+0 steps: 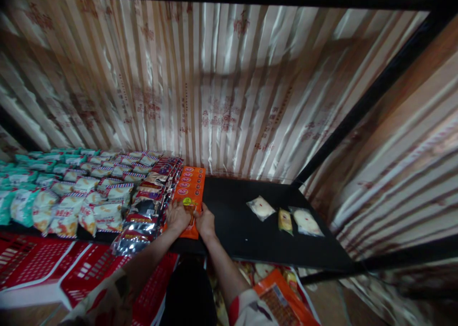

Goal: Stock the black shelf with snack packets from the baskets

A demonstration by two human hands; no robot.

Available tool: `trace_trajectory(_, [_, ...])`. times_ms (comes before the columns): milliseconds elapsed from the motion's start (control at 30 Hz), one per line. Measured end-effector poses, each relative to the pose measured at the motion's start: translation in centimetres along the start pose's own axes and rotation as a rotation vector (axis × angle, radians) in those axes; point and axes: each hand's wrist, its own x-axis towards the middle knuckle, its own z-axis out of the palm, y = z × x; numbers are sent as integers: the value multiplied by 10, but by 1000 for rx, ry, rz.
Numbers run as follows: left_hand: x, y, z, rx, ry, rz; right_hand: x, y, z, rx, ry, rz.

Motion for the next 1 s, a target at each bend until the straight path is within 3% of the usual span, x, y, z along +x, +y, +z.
trace_trajectory(233, [-3, -3, 5, 14, 4, 17, -2, 3, 2, -80, -28, 5])
trace_trajectory(533, [-3, -6, 7, 69, 20, 72, -12, -2, -2, -434, -27, 2])
trace_trajectory(1000, [-15, -2, 9, 178, 141, 192, -23, 1, -8, -337, 16, -38])
